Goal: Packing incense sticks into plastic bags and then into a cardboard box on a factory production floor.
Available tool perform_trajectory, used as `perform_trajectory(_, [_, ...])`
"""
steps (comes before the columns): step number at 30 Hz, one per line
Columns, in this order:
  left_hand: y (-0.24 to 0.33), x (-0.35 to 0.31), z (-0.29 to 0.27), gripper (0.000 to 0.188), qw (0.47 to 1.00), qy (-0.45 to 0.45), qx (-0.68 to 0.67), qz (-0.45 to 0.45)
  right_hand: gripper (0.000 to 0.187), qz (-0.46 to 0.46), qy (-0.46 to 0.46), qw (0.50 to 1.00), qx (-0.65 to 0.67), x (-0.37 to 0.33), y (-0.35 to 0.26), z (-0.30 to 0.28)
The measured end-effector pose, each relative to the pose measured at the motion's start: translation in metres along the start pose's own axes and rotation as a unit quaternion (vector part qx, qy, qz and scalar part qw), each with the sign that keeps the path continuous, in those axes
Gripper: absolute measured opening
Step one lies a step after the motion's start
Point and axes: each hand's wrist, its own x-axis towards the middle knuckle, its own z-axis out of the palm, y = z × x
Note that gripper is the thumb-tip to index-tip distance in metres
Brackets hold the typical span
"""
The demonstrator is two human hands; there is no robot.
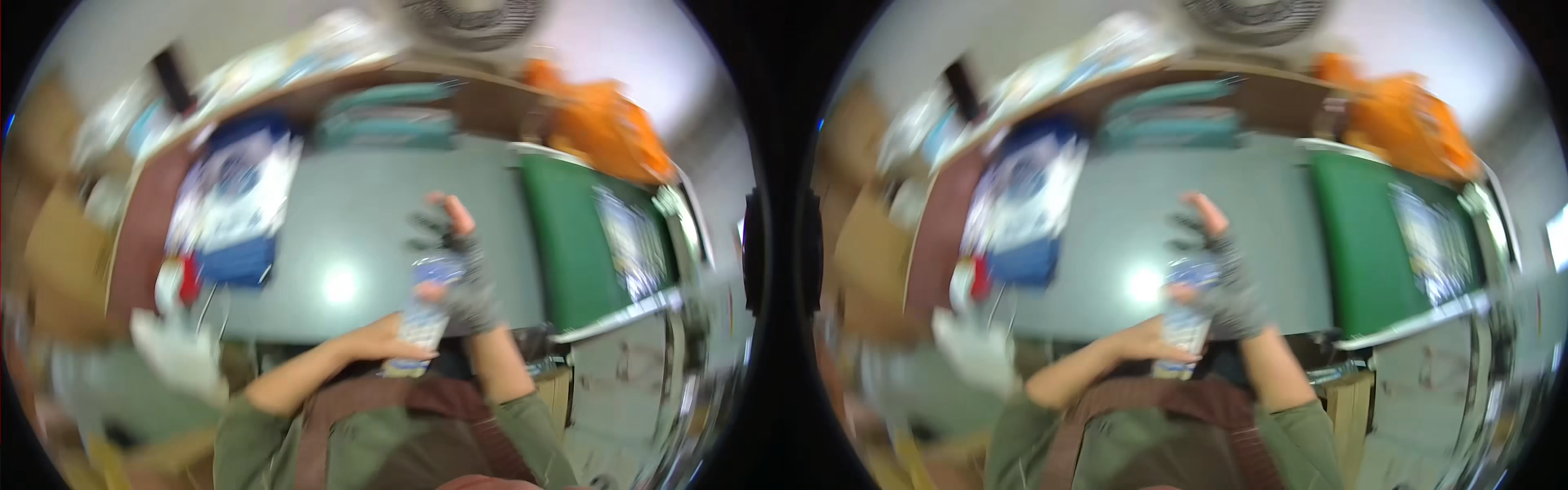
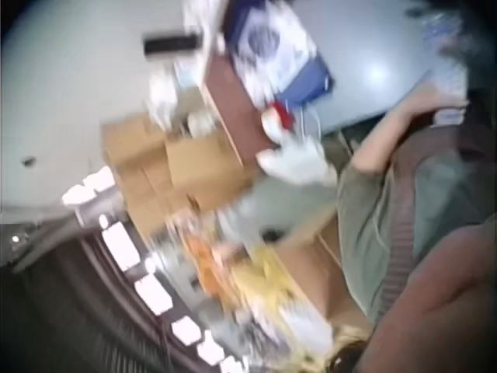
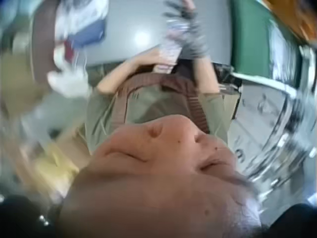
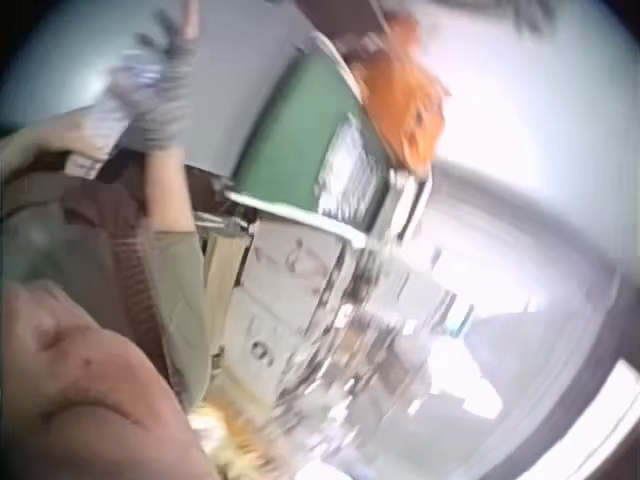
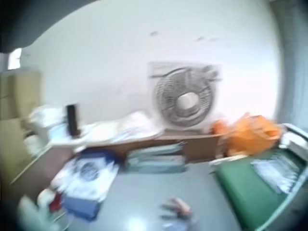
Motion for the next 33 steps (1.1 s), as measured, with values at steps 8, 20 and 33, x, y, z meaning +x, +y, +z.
perform_trajectory(8, [0.005, -0.098, -0.04, 0.023, 0.824, 0.51, 0.237, 0.065, 0.025, 0.42, -0.043, 0.892, 0.162, -0.031, 0.077, 0.001])
perform_trajectory(20, [0.011, -0.188, -0.193, 0.014, 0.593, 0.613, 0.52, 0.043, 0.021, 0.427, -0.042, 0.889, 0.158, -0.034, 0.075, 0.023])
perform_trajectory(33, [-0.002, -0.212, -0.125, 0.044, 0.574, 0.43, 0.693, -0.07, 0.023, 0.407, -0.009, 0.901, 0.148, -0.031, 0.065, 0.012])
